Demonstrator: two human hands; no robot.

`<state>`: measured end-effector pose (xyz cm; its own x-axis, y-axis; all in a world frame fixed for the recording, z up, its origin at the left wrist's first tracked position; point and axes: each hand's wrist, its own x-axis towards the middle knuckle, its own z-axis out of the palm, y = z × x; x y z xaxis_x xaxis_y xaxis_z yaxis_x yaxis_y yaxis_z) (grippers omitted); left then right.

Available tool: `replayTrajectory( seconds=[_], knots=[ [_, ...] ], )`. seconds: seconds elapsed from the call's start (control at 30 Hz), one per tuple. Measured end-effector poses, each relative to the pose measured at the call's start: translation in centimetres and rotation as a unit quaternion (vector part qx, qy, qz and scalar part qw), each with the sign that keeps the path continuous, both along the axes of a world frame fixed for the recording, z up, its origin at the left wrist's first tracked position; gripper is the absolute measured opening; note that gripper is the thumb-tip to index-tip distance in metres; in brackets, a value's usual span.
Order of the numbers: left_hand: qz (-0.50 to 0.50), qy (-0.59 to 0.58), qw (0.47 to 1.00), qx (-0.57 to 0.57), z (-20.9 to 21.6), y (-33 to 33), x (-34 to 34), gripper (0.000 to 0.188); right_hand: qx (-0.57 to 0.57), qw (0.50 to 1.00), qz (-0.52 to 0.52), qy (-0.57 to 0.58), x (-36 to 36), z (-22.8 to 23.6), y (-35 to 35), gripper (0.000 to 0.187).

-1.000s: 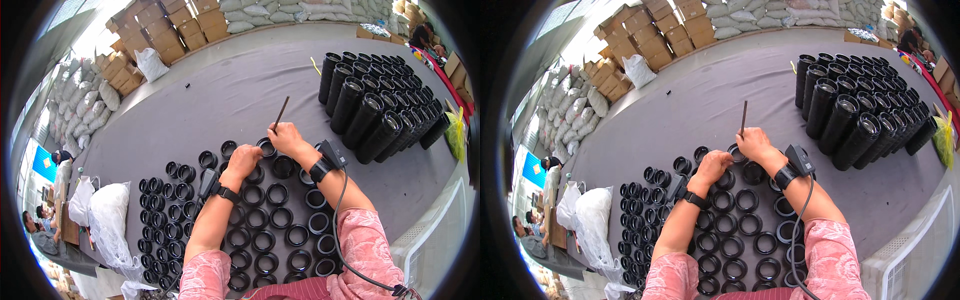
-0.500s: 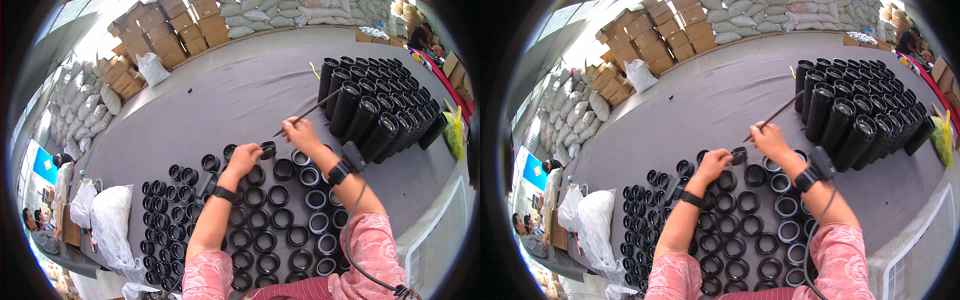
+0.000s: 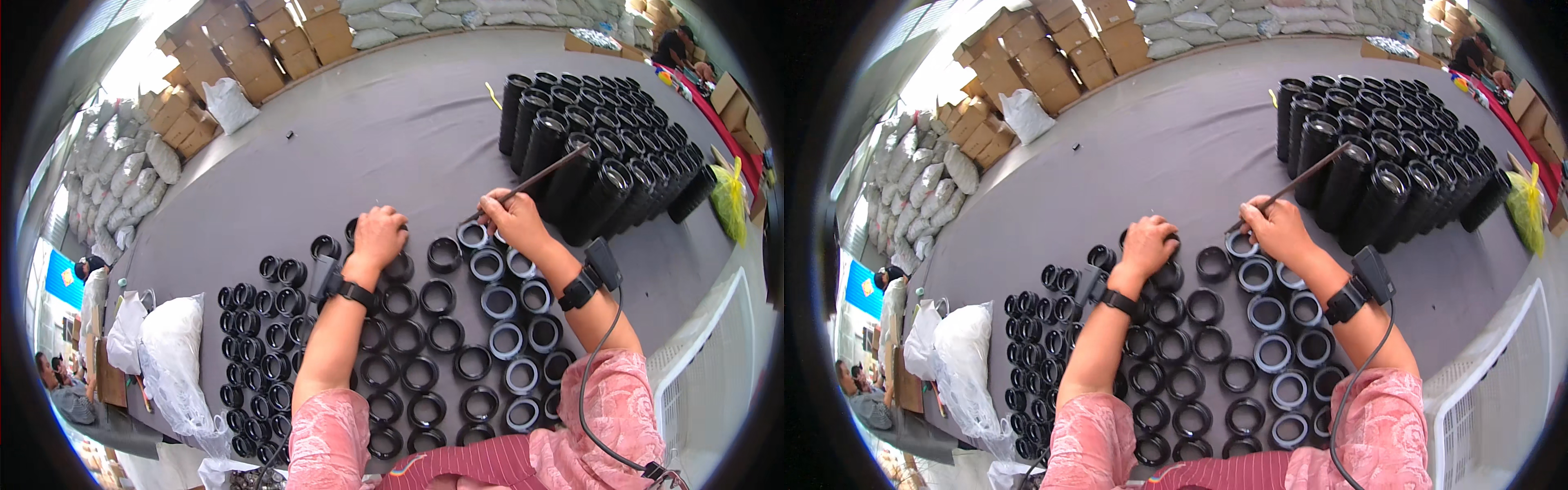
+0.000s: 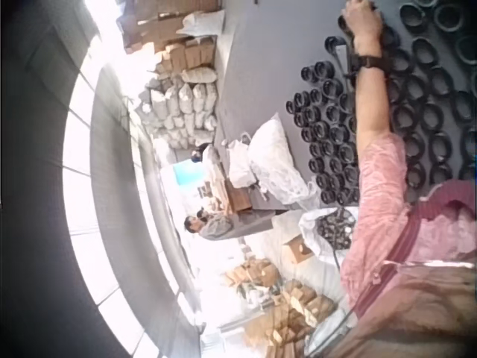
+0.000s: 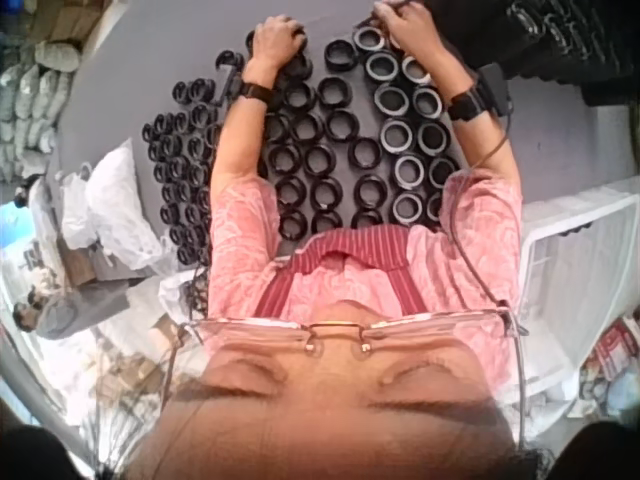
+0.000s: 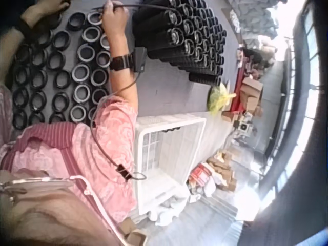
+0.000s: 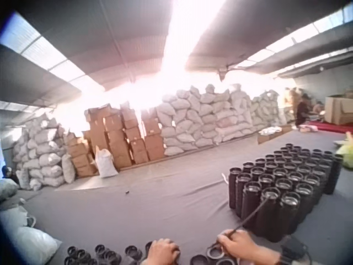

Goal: Applying a liquid coating or sealant to the inner grooves of black plastic rings using a small brush.

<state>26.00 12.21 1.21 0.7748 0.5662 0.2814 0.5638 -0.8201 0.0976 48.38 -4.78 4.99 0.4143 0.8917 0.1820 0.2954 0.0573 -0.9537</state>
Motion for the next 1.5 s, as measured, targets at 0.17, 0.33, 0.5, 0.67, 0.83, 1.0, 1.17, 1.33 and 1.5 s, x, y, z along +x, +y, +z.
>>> replayTrajectory(
  seconds=[0.17,0.33,0.5,0.67,0.83,1.0,1.17,1.33,1.5],
  knots=[
    [0.007,0.027,0.999,0.046,-0.2,-0.9,-0.6,0.024,0.033,0.998,-0.047,0.034,0.2,2.7,-6.1,0.025],
    [-0.075,-0.11,0.991,-0.003,4.3,-9.1,-2.9,0.025,0.035,0.993,-0.107,0.045,-4.6,5.1,-16.9,0.025],
    [-0.27,-0.058,0.955,-0.108,6.4,-23.2,-7.4,0.033,-0.005,0.988,-0.132,0.078,-9.1,0.3,-27.9,0.019],
    [-0.244,0.006,0.963,-0.117,4.6,-32.8,-9.8,0.063,-0.002,0.982,-0.143,0.126,-11.9,-3.5,-33.7,0.014],
    [-0.174,0.004,0.982,-0.078,2.2,-33.9,-8.3,0.067,0.033,0.991,-0.106,0.081,-12.7,-3.7,-35.0,0.013],
    [-0.161,-0.004,0.987,-0.002,1.2,-30.3,-5.6,0.041,0.05,0.992,-0.097,0.065,-12.5,-3.3,-35.0,0.011],
    [-0.163,-0.005,0.986,-0.023,1.0,-29.2,-6.7,0.026,0.04,0.993,-0.085,0.065,-12.1,-3.4,-35.3,0.011],
    [-0.176,-0.001,0.984,-0.021,1.7,-27.9,-6.9,0.016,0.047,0.99,-0.101,0.089,-11.7,-4.3,-35.3,0.011],
    [-0.136,-0.103,0.984,0.057,1.1,-21.7,-3.2,0.022,0.052,0.989,-0.095,0.097,-11.4,-4.0,-35.5,0.011]
  ],
)
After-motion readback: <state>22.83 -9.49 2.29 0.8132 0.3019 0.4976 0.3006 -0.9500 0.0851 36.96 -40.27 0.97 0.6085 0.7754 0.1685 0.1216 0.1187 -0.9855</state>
